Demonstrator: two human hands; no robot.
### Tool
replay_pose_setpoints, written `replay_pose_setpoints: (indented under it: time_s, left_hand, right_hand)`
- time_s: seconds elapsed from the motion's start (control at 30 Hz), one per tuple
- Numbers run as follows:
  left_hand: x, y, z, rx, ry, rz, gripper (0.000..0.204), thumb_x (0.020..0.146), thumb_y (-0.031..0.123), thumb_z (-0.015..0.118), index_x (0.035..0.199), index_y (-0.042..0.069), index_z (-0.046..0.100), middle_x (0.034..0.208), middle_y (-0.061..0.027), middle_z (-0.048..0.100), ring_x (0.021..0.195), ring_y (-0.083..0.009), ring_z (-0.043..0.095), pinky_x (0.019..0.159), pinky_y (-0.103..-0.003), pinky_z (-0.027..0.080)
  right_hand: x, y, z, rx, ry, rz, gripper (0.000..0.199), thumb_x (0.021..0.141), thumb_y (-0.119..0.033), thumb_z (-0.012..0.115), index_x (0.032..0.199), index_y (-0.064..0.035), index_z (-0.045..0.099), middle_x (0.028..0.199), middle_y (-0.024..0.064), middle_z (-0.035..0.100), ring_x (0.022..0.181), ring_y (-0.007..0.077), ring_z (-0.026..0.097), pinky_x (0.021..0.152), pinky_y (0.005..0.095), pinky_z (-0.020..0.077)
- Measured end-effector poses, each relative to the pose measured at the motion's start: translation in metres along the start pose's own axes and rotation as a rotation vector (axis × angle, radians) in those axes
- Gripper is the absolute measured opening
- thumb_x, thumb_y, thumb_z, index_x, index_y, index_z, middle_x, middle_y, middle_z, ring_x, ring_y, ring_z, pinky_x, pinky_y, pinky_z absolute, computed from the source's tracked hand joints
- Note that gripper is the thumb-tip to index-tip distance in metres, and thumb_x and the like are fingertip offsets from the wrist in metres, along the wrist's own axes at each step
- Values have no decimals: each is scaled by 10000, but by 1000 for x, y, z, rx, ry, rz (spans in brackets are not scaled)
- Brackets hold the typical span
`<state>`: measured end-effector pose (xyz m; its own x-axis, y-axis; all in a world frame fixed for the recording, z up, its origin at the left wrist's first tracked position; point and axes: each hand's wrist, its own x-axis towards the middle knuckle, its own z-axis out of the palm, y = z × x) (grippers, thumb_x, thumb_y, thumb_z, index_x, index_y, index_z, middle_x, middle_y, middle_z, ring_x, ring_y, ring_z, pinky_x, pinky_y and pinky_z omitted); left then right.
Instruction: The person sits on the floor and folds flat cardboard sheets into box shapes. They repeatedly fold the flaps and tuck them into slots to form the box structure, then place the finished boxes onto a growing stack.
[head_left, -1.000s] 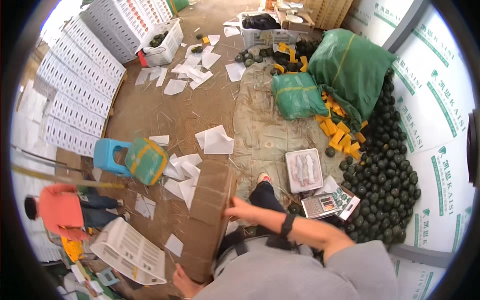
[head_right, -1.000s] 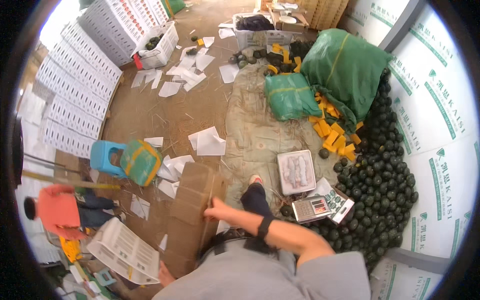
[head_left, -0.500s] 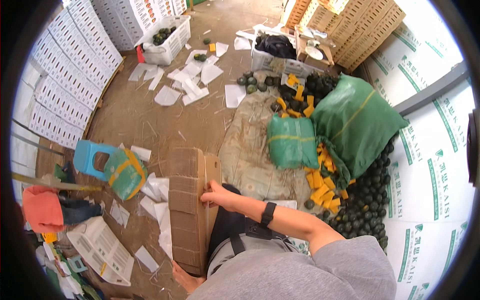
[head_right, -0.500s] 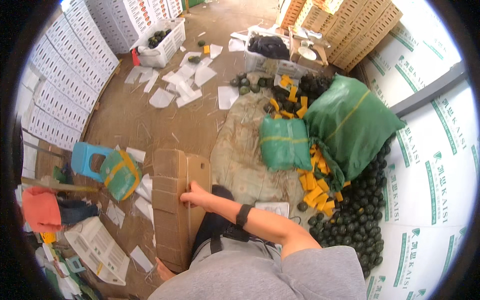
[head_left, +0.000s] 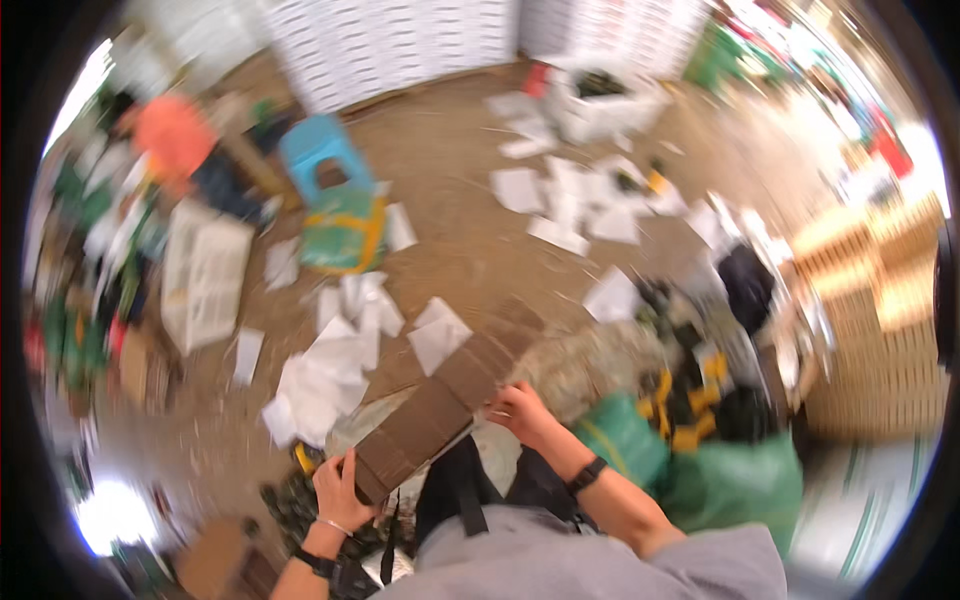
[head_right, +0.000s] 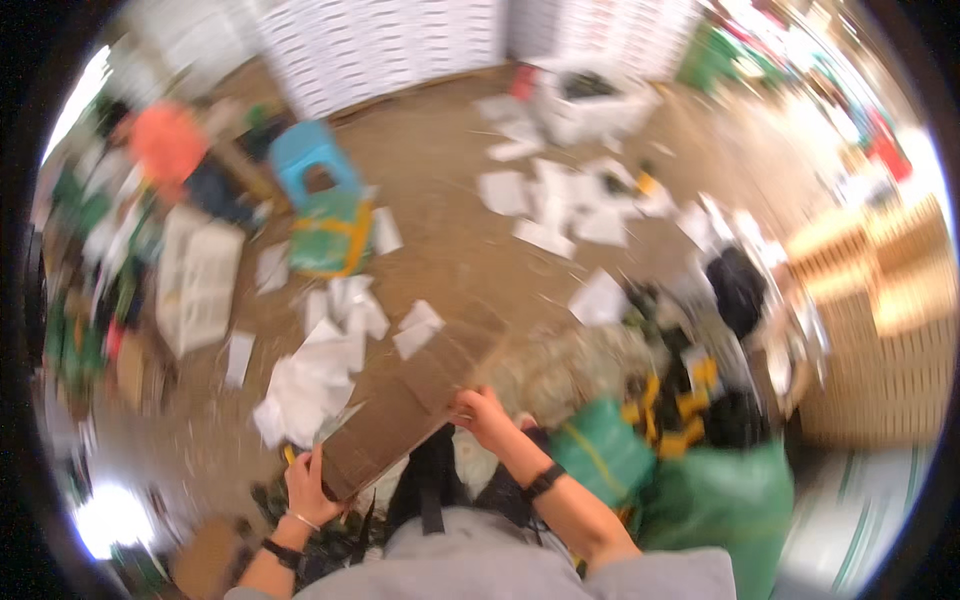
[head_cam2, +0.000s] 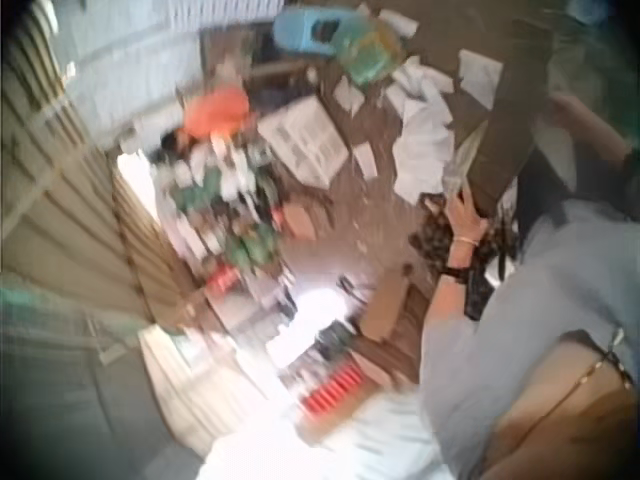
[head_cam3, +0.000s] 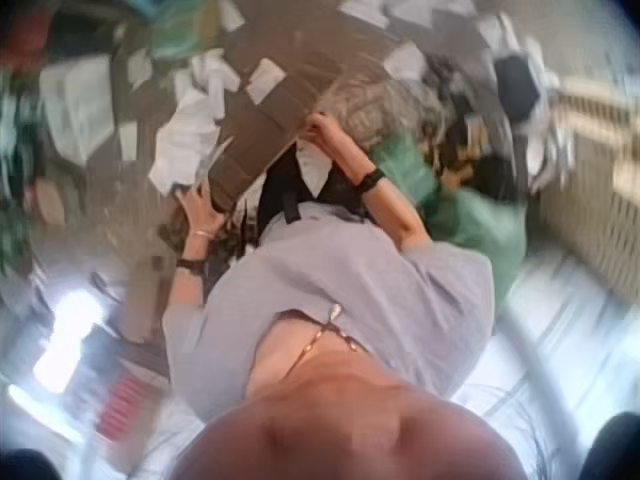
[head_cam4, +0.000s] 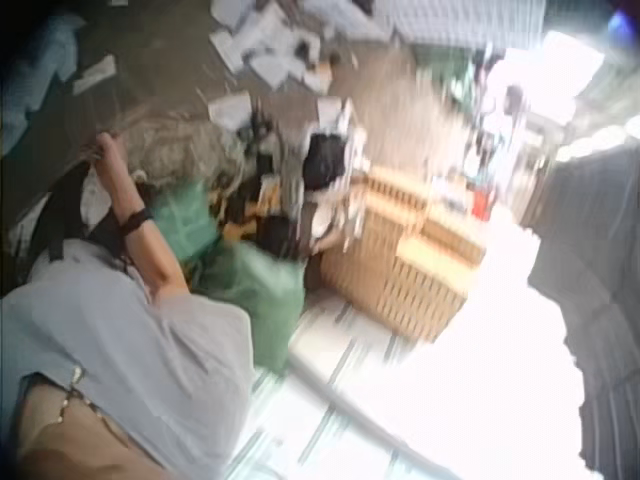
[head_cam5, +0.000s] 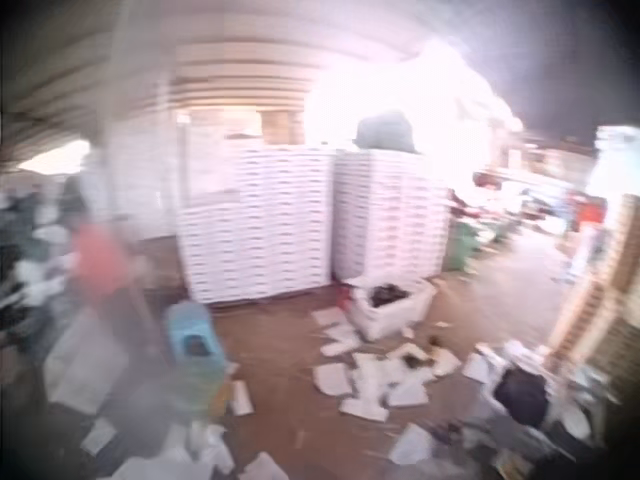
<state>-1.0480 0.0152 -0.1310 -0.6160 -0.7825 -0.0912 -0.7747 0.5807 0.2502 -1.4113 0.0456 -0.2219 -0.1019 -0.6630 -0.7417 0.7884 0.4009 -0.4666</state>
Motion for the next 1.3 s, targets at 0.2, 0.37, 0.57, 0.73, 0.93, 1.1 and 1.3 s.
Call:
replay_pose_setpoints:
  time_s: [0.2, 0.37, 0.57, 0.73, 0.93, 1.1, 1.3]
  left_hand:
    - [-20, 14, 72, 15, 36, -199, 1082, 552, 282, 802, 1508, 159, 310, 1186, -190, 472, 1069, -399, 485, 924, -504, 369]
    - [-41, 7, 188, -73, 37, -338, 1116, 548, 221, 801, 1527, 201, 267, 1259, -193, 463, 1152, -388, 474, 980, -515, 351]
    - [-92, -31, 304, -67, 228, -639, 1180, 518, 230, 850, 1525, 174, 237, 1384, -150, 392, 1317, -352, 370, 1142, -583, 190]
    - [-105, -57, 318, -64, 352, -633, 1182, 522, 205, 817, 1535, 174, 209, 1398, -183, 416, 1314, -389, 384, 1148, -543, 228]
    - [-62, -34, 335, 120, 564, -579, 1089, 543, 241, 757, 1517, 180, 275, 1361, -160, 487, 1277, -367, 443, 1123, -485, 280]
    - [-67, -14, 346, 201, 610, -588, 1077, 517, 239, 750, 1499, 169, 314, 1384, -175, 486, 1294, -365, 442, 1099, -464, 316]
    - [-96, 36, 348, 175, 507, -597, 1143, 502, 231, 764, 1521, 180, 249, 1394, -201, 474, 1308, -386, 424, 1117, -472, 290]
  right_hand:
    - [90, 25, -62, -18, -176, 106, 54, 822, -99, 593, 829, -70, 547, 839, 72, 607, 834, 257, 614, 808, 443, 515]
    - [145, 64, -123, -72, -120, 157, 34, 879, -81, 538, 861, -92, 511, 857, 71, 576, 800, 266, 586, 815, 460, 520]
    - [225, 159, -159, -204, -371, 105, 44, 951, -90, 530, 910, -101, 539, 823, 55, 603, 839, 256, 626, 853, 478, 530]
    - [223, 196, -111, -366, -597, -72, 68, 965, -96, 535, 956, -126, 595, 956, 94, 704, 987, 284, 676, 869, 440, 549]
    - [244, 253, -115, -324, -815, -158, 32, 987, -91, 527, 989, -117, 546, 917, 134, 691, 945, 309, 681, 876, 447, 557]
    - [250, 257, -137, -273, -1087, -213, 33, 988, -100, 537, 1008, -111, 560, 1017, 122, 666, 1015, 307, 661, 895, 447, 550]
    - [214, 236, -182, -281, -1124, 64, 70, 986, -123, 551, 1034, -90, 590, 1098, 141, 651, 1087, 321, 630, 928, 452, 527]
